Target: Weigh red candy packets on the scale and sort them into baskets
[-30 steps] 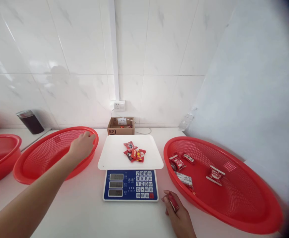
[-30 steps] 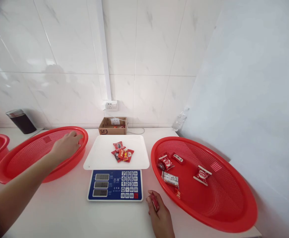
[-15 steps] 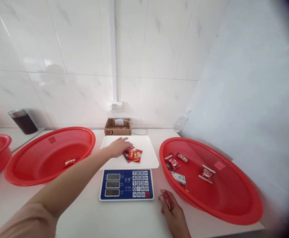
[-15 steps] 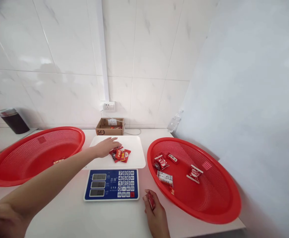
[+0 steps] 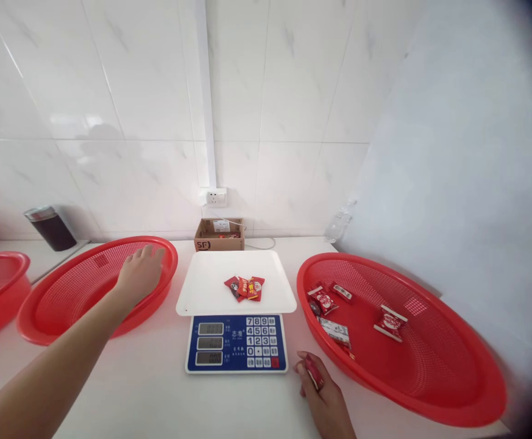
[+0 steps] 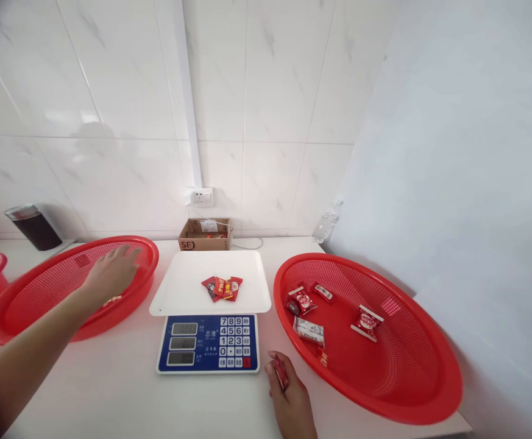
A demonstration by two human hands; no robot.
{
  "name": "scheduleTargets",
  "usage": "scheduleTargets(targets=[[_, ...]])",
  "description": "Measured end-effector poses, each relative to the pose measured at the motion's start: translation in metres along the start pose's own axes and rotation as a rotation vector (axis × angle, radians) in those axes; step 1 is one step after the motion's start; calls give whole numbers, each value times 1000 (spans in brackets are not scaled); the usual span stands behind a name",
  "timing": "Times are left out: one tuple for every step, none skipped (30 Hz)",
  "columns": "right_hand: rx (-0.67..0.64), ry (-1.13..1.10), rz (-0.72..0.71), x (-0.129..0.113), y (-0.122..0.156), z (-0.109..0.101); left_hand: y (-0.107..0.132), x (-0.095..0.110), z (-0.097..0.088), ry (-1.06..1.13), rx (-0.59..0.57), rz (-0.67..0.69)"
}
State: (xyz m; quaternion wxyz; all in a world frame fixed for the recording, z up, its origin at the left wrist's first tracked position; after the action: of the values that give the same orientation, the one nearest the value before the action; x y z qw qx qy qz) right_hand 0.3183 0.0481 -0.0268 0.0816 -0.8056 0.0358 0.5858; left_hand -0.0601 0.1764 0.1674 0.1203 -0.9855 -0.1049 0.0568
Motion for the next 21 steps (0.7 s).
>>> scheduleTargets(targets=[[0, 0, -4, 0, -1, 0, 3, 4, 0, 44, 9, 23], [-1, 0, -6, 1, -1, 1, 7, 15, 1, 115, 6, 66], [-1, 1, -5, 1, -1, 1, 12, 32, 2, 208, -8, 122], [0, 0, -4, 2, -1, 1, 19, 52, 5, 310, -32, 183], [0, 0, -2, 2, -1, 2, 27, 75, 9, 393, -76, 242], [2, 1, 0, 3, 0, 2, 35, 98, 12, 451, -112, 295], [5, 1, 0, 3, 0, 2, 43, 122, 16, 483, -149, 353], [9, 2, 1, 3, 1, 1, 51, 144, 19, 493, -173, 398], [10, 3, 2, 3, 2, 1, 56, 162, 21, 479, -178, 422], [10, 4, 1, 3, 3, 1, 59, 176, 23, 456, -175, 438], [12, 2, -2, 3, 4, 1, 61, 188, 25, 432, -167, 442], [14, -2, -6, 3, 4, 1, 60, 196, 27, 412, -156, 440], [16, -5, -11, 3, 4, 0, 59, 201, 29, 399, -146, 438], [17, -7, -16, 3, 4, 0, 56, 205, 31, 393, -139, 435], [18, -9, -18, 4, 4, 0, 53, 207, 34, 391, -133, 434], [17, -13, -20, 4, 4, 1, 50, 208, 36, 388, -127, 439], [16, -15, -22, 4, 4, 1, 46, 208, 38, 387, -121, 445], [13, -20, -22, 4, 3, 1, 43, 208, 40, 389, -118, 452], [13, -26, -19, 3, 3, 2, 40, 208, 41, 396, -115, 458], [14, -32, -16, 3, 3, 2, 37, 207, 42, 407, -112, 460], [15, -36, -12, 2, 3, 2, 34, 206, 42, 421, -107, 459]])
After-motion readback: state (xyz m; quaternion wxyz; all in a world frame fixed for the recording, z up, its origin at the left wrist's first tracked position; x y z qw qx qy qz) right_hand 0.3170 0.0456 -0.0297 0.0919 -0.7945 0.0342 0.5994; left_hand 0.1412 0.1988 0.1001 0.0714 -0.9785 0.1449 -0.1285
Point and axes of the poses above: each hand's wrist, its own y-axis away from the middle knuckle, its own z-axis out of the palm, x = y × z, the point moved 8 cm from there along -y, towards the middle knuckle, and after that the axes turned 10 degrees about -z, right-handed, at the moved point
